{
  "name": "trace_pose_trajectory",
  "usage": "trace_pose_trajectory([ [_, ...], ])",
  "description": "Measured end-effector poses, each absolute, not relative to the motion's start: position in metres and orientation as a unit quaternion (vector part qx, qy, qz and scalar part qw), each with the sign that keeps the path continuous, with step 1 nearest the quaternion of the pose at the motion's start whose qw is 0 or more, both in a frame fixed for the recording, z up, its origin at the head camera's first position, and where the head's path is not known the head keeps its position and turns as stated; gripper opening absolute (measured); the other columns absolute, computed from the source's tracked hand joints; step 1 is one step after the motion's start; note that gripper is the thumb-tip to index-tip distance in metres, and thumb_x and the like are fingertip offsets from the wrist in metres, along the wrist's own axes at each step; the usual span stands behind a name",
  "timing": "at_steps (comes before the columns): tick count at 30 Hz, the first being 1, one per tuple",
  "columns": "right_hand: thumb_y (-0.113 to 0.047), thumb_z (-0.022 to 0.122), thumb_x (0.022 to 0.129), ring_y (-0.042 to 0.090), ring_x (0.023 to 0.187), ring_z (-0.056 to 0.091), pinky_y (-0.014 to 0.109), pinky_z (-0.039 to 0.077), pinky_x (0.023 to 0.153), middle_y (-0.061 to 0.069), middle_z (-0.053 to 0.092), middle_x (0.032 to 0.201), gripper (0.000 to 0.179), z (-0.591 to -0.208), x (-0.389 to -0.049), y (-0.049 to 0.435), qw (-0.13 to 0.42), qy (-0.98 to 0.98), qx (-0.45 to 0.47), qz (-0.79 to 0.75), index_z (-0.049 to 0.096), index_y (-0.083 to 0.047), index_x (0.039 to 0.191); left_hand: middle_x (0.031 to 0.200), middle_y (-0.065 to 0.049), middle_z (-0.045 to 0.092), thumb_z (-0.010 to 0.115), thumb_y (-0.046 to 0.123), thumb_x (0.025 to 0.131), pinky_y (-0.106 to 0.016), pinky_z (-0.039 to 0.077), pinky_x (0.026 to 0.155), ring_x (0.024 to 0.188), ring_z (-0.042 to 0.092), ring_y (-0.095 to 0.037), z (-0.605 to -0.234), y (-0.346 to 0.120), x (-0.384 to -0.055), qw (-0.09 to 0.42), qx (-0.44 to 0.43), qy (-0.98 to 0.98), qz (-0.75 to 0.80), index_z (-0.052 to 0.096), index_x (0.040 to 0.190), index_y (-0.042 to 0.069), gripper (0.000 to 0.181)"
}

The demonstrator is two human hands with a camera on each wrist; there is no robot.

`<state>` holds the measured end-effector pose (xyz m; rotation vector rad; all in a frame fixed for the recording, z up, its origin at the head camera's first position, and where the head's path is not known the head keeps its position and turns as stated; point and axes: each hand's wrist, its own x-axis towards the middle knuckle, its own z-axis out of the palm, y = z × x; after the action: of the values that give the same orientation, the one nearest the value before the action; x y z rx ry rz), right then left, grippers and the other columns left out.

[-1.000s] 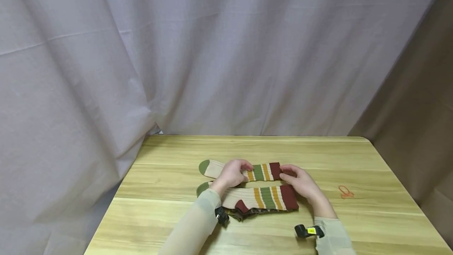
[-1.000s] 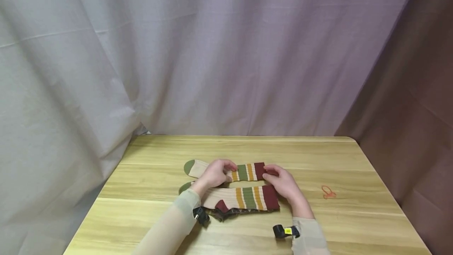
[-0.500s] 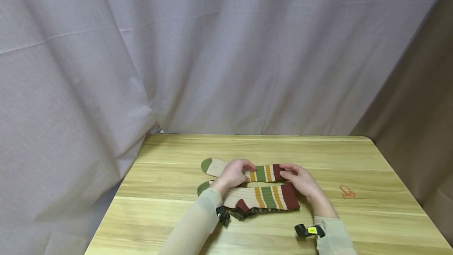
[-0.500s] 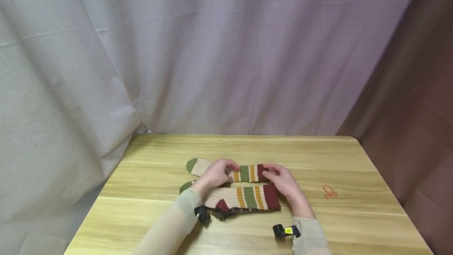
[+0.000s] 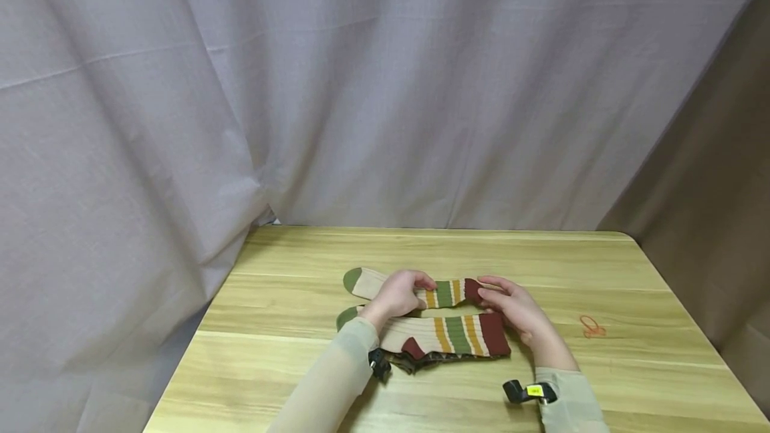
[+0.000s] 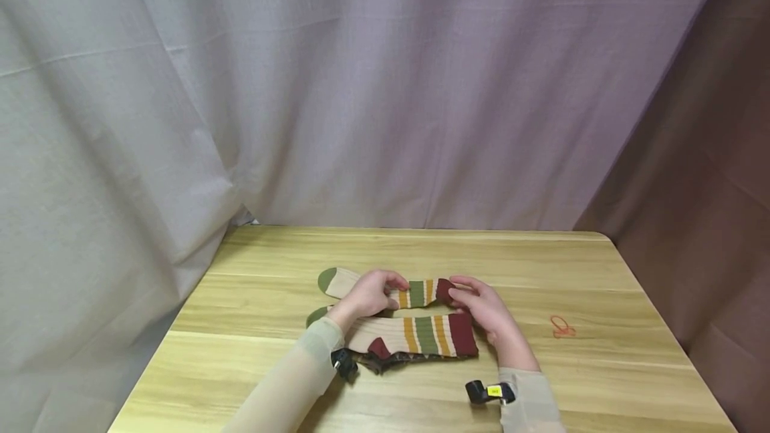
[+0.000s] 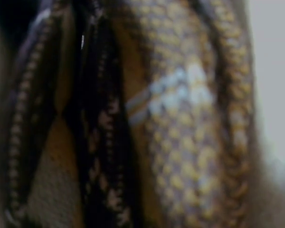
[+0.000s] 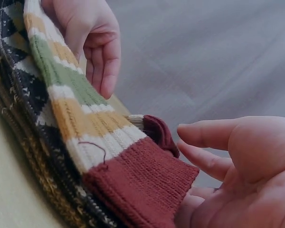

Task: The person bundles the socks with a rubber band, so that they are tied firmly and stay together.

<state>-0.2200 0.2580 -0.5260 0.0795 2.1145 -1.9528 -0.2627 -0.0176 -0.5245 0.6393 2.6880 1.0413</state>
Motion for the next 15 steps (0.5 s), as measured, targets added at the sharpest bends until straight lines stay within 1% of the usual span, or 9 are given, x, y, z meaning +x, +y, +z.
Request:
trace_pose_trajectory([
  [1, -0.015, 0.067, 0.106, 0.012, 0.096, 0.068, 0.026, 0.058, 0.079, 0.008, 0.072, 0.120, 0.057, -0.526, -0.220, 0.257, 0.130, 0.729, 0.032, -0.671, 0.046, 0.009, 0.154, 0.114, 0.008, 0.077, 0.089, 0.000, 0.084, -0.028, 0.052, 0.101, 0.110, 0.069, -0.011, -0.525, -0.018, -0.263, 0.094, 0.216, 0.907, 0.350, 0.080, 0.118, 0.017, 0.039],
  [3, -0.016, 0.067, 0.106, 0.012, 0.098, 0.067, 0.026, 0.057, 0.080, 0.014, 0.071, 0.126, 0.056, -0.526, -0.221, 0.257, 0.127, 0.739, 0.027, -0.661, 0.048, 0.008, 0.153, 0.114, 0.008, 0.077, 0.089, 0.000, 0.084, -0.028, 0.052, 0.101, 0.110, 0.069, -0.010, -0.525, -0.017, -0.263, 0.093, 0.218, 0.907, 0.348, 0.080, 0.118, 0.017, 0.039],
  [7, -0.016, 0.067, 0.106, 0.010, 0.104, 0.064, 0.026, 0.055, 0.085, 0.024, 0.064, 0.138, 0.053, -0.527, -0.222, 0.255, 0.113, 0.766, 0.010, -0.633, 0.052, 0.007, 0.151, 0.114, 0.008, 0.077, 0.089, 0.001, 0.084, -0.027, 0.052, 0.102, 0.110, 0.069, -0.009, -0.525, -0.018, -0.264, 0.093, 0.219, 0.908, 0.344, 0.080, 0.118, 0.017, 0.039],
  [9, -0.015, 0.067, 0.106, 0.008, 0.105, 0.063, 0.025, 0.054, 0.088, 0.027, 0.062, 0.140, 0.051, -0.527, -0.223, 0.253, 0.104, 0.779, 0.001, -0.619, 0.053, 0.007, 0.150, 0.114, 0.008, 0.078, 0.089, 0.001, 0.084, -0.028, 0.052, 0.102, 0.110, 0.069, -0.009, -0.525, -0.019, -0.264, 0.092, 0.220, 0.909, 0.342, 0.080, 0.118, 0.017, 0.039],
  [12, -0.014, 0.067, 0.106, 0.007, 0.105, 0.062, 0.025, 0.054, 0.086, 0.028, 0.062, 0.140, 0.049, -0.526, -0.224, 0.251, 0.091, 0.787, -0.002, -0.610, 0.054, 0.007, 0.149, 0.114, 0.007, 0.078, 0.089, 0.001, 0.084, -0.028, 0.052, 0.101, 0.110, 0.069, -0.010, -0.525, -0.019, -0.265, 0.091, 0.220, 0.909, 0.341, 0.080, 0.118, 0.017, 0.039],
  [15, -0.013, 0.067, 0.106, 0.009, 0.105, 0.062, 0.027, 0.054, 0.083, 0.029, 0.060, 0.143, 0.049, -0.524, -0.223, 0.247, 0.085, 0.787, 0.002, -0.611, 0.054, 0.007, 0.149, 0.115, 0.006, 0.078, 0.089, 0.001, 0.084, -0.028, 0.052, 0.101, 0.110, 0.069, -0.011, -0.525, -0.020, -0.265, 0.092, 0.219, 0.909, 0.342, 0.080, 0.118, 0.017, 0.038],
])
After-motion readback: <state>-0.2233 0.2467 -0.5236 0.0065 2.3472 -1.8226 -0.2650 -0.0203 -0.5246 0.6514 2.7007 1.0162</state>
